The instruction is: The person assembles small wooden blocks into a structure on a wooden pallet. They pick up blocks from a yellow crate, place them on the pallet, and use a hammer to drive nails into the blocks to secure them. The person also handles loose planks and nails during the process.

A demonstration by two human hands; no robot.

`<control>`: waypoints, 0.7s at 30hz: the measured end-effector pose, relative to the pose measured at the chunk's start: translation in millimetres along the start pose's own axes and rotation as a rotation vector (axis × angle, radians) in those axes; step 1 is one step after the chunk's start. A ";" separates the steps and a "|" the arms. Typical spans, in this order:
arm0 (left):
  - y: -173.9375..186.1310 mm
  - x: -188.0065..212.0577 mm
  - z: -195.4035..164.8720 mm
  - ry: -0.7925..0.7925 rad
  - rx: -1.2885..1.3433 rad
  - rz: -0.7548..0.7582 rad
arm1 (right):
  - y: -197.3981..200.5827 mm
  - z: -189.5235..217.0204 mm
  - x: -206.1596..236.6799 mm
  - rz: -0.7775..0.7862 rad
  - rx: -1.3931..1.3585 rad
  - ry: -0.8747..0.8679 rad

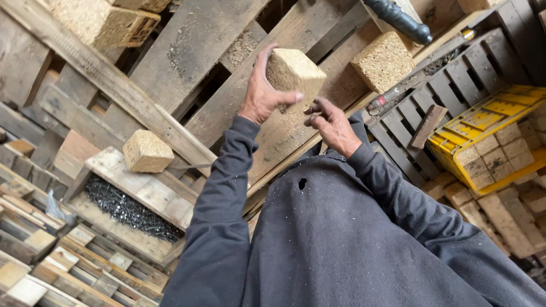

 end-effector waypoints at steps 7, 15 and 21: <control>-28.7 9.5 -29.4 -0.328 -0.399 0.300 | 28.0 -49.7 24.7 -0.042 -0.087 0.015; -51.4 9.6 -52.2 -0.281 -0.594 0.415 | 47.6 -36.1 51.9 -0.134 -0.022 0.137; -60.7 20.3 -14.8 0.282 -0.542 0.218 | 47.4 -13.6 44.3 -0.264 0.189 0.232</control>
Point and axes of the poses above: each hand's wrist, its own x-axis away from the middle knuckle, its own y-axis out of the back of the hand, z = x × y, the point moved 2 cm from there along -x, towards the middle knuckle, and after that the axes turned 8 degrees about -x, right-handed, at the moved point
